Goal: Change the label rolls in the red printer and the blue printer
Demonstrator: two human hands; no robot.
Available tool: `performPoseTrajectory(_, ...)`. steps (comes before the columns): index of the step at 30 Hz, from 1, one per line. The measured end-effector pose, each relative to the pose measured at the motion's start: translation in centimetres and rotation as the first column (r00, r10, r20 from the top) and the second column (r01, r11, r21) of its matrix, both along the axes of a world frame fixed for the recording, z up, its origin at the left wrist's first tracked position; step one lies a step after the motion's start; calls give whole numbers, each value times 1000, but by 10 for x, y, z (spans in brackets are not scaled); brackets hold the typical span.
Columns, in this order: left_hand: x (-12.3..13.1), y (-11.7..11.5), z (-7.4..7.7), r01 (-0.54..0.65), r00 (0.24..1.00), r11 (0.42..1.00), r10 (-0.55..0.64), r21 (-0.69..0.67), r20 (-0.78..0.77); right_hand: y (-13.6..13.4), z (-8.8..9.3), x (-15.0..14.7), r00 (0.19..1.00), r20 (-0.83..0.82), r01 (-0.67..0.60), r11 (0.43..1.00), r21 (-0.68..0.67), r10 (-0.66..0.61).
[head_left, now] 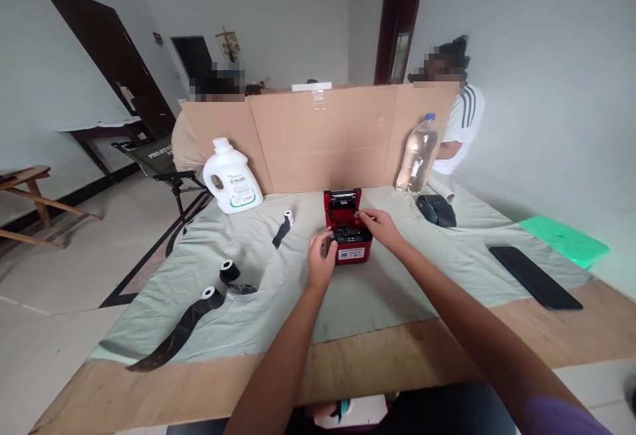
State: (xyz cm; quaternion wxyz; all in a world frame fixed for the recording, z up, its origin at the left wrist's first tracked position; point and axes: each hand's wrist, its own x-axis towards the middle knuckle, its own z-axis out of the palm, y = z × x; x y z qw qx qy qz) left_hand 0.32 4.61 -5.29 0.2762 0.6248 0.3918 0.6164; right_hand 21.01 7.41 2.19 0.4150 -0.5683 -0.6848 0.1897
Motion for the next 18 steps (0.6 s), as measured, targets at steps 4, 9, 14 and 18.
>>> performPoseTrajectory(4,-1,0,2,8,1000,1000,-8,4,-21,50,36,-21,886,400,-102,940,-326,234)
performPoseTrajectory(9,-2,-1,4,26,999,1000,-25,3,-22,75,43,-58,742,541,-74,850,-522,396)
performPoseTrajectory(14,-3,-3,8,33,999,999,-33,3,-1,68,51,-62,723,604,-8,879,-478,335)
performPoseTrajectory(18,-3,-3,11,21,1000,1000,-21,-3,-10,43,73,-52,827,514,-18,924,-383,229)
